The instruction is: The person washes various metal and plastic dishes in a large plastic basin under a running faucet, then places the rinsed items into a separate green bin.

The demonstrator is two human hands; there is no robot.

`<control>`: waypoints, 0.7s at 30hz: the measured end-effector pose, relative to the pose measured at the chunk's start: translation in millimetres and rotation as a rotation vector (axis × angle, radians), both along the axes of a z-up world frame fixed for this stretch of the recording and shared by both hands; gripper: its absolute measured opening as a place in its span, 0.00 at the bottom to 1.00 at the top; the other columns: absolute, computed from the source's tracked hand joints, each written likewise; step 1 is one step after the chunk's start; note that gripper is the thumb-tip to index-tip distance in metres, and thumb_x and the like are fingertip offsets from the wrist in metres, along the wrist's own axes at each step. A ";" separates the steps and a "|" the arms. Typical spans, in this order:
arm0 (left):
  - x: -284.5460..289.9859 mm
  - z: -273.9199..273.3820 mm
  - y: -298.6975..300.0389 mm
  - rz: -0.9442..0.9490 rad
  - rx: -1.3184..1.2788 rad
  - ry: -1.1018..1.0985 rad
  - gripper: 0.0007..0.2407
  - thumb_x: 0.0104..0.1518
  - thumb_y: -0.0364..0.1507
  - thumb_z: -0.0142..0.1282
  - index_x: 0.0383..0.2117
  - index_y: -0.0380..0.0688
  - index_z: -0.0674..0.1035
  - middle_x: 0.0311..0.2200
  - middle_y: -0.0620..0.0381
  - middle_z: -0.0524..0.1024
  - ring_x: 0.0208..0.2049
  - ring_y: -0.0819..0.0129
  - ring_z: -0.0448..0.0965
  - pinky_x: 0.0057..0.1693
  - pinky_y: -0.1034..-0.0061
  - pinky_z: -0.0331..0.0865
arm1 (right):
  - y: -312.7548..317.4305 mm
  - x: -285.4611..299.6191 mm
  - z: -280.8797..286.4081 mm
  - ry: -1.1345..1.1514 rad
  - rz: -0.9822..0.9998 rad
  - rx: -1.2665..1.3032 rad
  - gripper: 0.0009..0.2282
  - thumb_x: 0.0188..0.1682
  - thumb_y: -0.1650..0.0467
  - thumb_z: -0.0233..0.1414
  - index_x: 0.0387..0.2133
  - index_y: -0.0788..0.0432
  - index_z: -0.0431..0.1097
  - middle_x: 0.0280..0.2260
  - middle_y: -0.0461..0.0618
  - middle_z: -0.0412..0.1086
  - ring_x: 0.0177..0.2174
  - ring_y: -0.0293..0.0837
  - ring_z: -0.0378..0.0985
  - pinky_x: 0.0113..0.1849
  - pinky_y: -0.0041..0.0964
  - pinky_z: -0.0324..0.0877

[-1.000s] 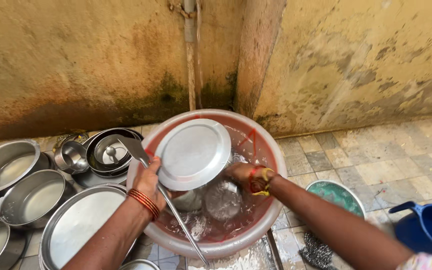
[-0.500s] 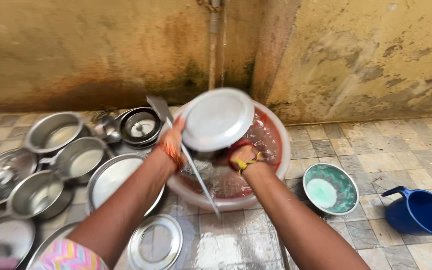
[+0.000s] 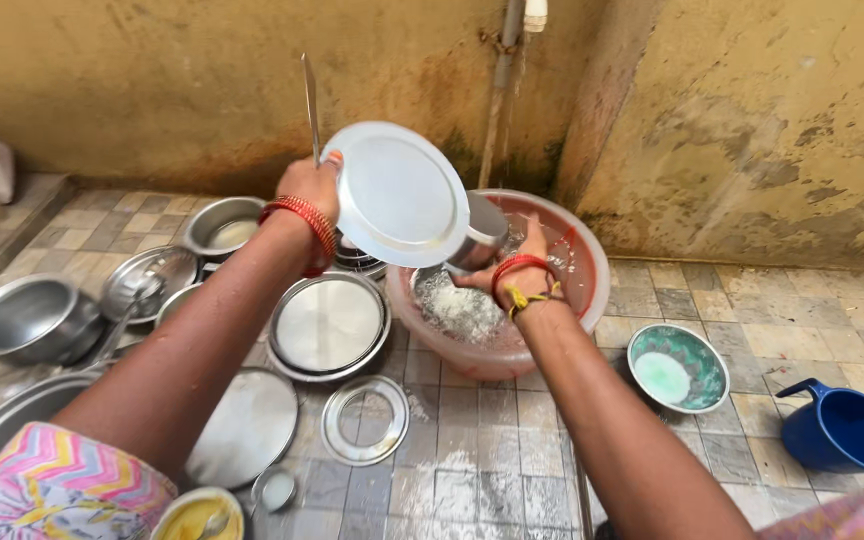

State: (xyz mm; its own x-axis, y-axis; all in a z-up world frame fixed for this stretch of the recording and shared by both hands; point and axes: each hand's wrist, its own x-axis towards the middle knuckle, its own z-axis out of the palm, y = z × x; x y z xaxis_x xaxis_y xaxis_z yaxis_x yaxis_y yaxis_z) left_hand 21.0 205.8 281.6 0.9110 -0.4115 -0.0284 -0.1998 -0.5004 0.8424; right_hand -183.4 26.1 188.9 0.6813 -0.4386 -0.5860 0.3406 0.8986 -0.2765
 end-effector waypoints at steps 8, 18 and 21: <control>24.6 7.7 97.8 0.086 0.228 -0.474 0.17 0.66 0.40 0.47 0.41 0.36 0.79 0.41 0.35 0.77 0.45 0.37 0.77 0.50 0.53 0.70 | 44.0 41.6 -10.6 0.160 0.483 -0.406 0.25 0.38 0.60 0.61 0.51 0.48 0.69 0.61 0.54 0.67 0.56 0.60 0.66 0.50 0.76 0.58; -6.6 -30.7 231.9 0.142 0.361 -0.398 0.15 0.65 0.39 0.48 0.42 0.39 0.78 0.43 0.34 0.77 0.47 0.34 0.76 0.52 0.49 0.69 | 130.6 97.1 6.9 0.235 0.583 -0.455 0.28 0.41 0.60 0.64 0.56 0.51 0.66 0.57 0.55 0.68 0.56 0.62 0.67 0.49 0.80 0.61; 11.6 -66.3 275.7 0.223 0.379 -0.351 0.15 0.67 0.38 0.46 0.45 0.37 0.77 0.42 0.31 0.78 0.47 0.34 0.77 0.53 0.48 0.70 | 149.1 118.0 15.7 0.252 0.738 -0.552 0.29 0.39 0.60 0.63 0.57 0.50 0.65 0.53 0.54 0.71 0.55 0.61 0.70 0.50 0.79 0.60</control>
State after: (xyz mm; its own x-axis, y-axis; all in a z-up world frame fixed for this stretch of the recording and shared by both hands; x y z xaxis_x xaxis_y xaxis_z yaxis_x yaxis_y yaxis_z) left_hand 32.6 481.5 215.2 0.9562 -0.2277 0.1837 -0.2903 -0.8173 0.4977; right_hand -65.4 175.2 204.6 0.7785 -0.2071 -0.5925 -0.3876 0.5839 -0.7133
